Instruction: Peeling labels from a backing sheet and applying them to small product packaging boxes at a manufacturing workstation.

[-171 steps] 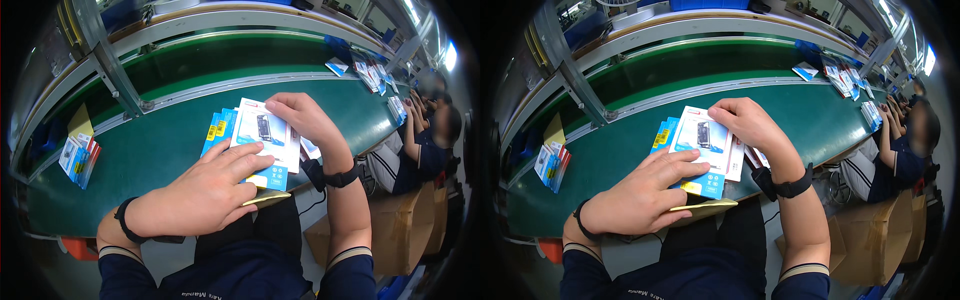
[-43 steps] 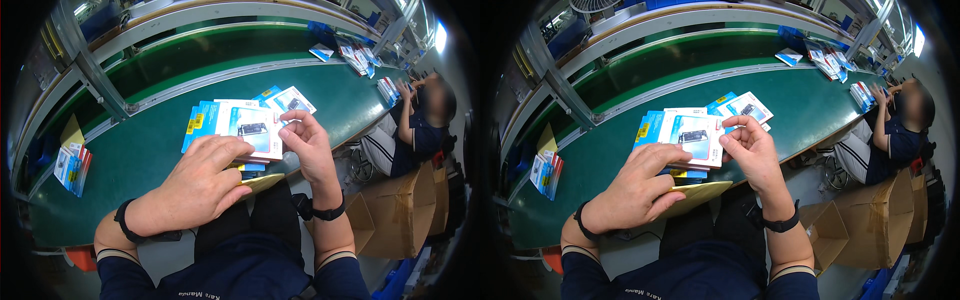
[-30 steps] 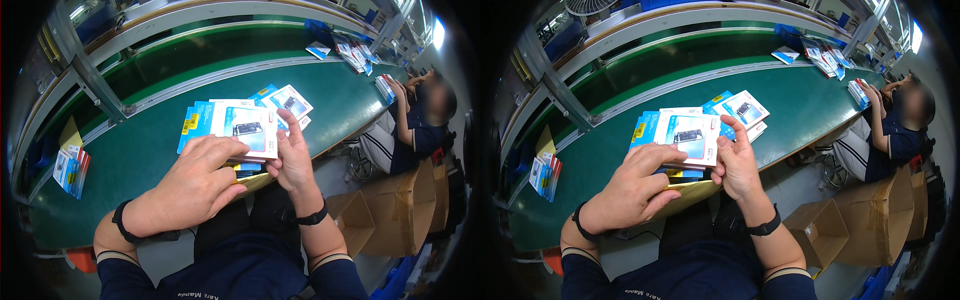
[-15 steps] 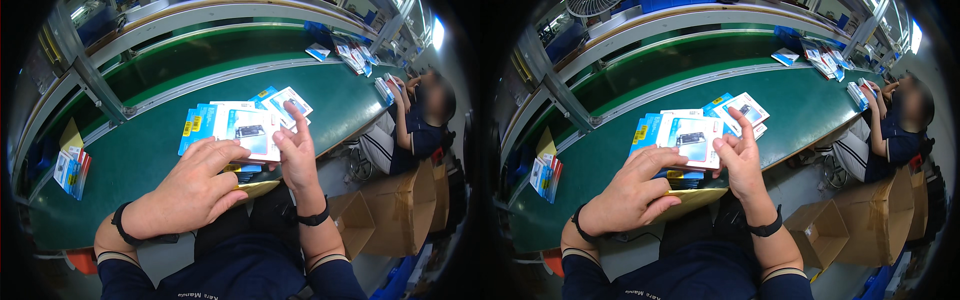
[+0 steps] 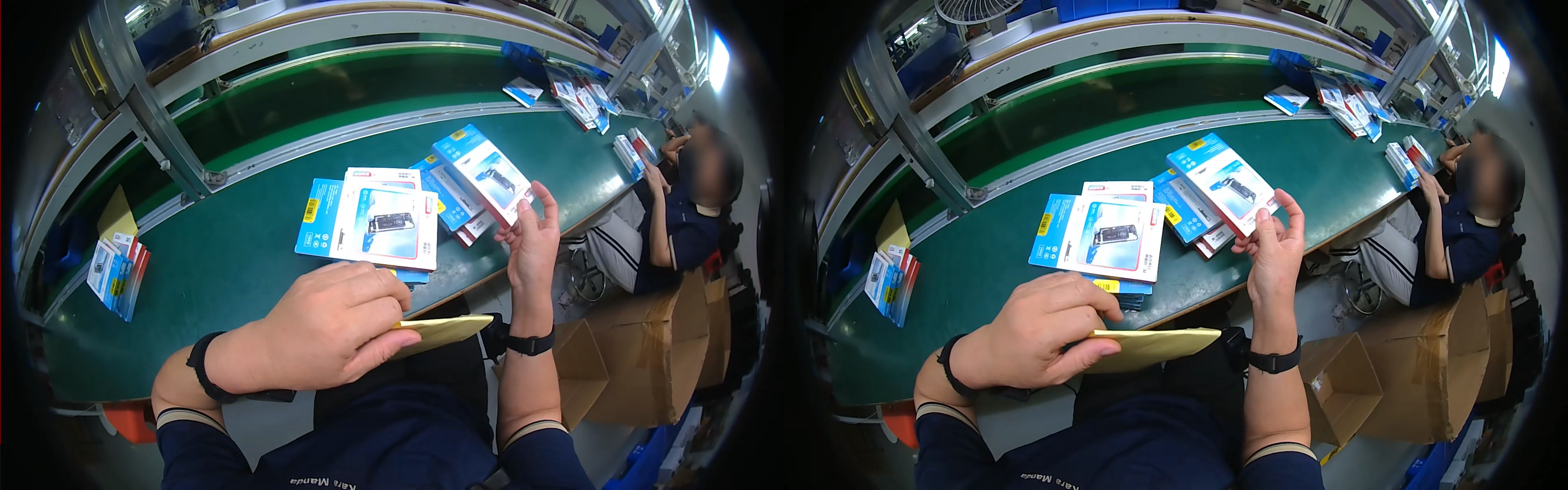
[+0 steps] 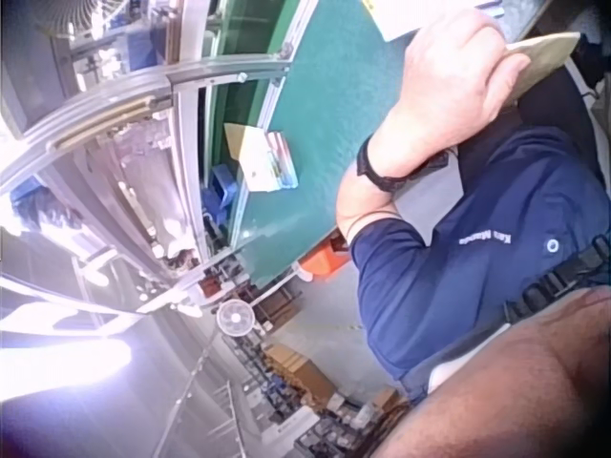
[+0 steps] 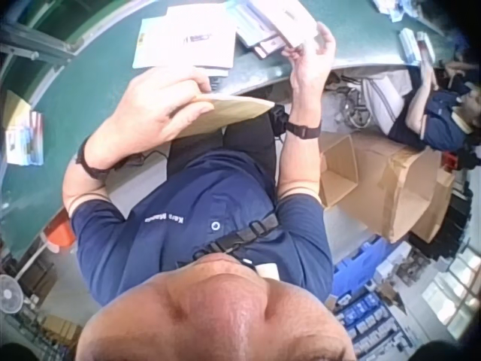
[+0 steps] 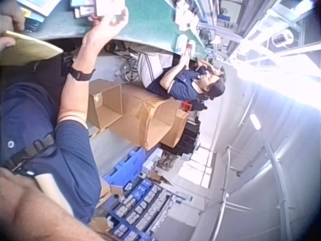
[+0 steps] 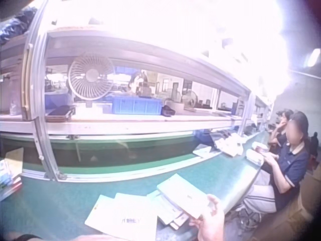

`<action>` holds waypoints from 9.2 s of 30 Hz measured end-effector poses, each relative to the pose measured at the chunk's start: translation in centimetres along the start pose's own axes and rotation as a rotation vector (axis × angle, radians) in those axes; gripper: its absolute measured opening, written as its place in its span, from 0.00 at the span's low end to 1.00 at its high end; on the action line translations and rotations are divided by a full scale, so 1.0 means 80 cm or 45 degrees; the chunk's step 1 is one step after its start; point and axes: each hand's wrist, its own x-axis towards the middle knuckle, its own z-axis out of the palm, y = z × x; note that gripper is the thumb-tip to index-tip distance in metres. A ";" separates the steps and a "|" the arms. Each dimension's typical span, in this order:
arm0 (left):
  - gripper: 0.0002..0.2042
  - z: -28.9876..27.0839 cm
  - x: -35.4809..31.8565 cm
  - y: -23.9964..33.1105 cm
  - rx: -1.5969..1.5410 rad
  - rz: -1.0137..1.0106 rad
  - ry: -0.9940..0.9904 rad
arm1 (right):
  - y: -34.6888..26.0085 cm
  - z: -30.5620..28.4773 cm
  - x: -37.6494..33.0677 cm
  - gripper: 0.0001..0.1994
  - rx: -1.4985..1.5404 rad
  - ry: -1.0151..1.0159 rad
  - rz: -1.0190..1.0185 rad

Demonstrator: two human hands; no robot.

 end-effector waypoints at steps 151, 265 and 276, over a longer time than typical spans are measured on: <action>0.13 -0.002 0.004 -0.043 -0.254 -0.315 0.202 | -0.020 0.011 -0.058 0.23 -0.158 -0.834 0.131; 0.09 0.010 -0.001 -0.012 0.150 -0.303 0.023 | -0.047 0.026 -0.102 0.07 -0.698 -0.853 -0.404; 0.10 -0.010 0.001 -0.013 -0.018 -0.442 -0.059 | -0.046 0.012 -0.107 0.04 -0.623 -0.653 -0.168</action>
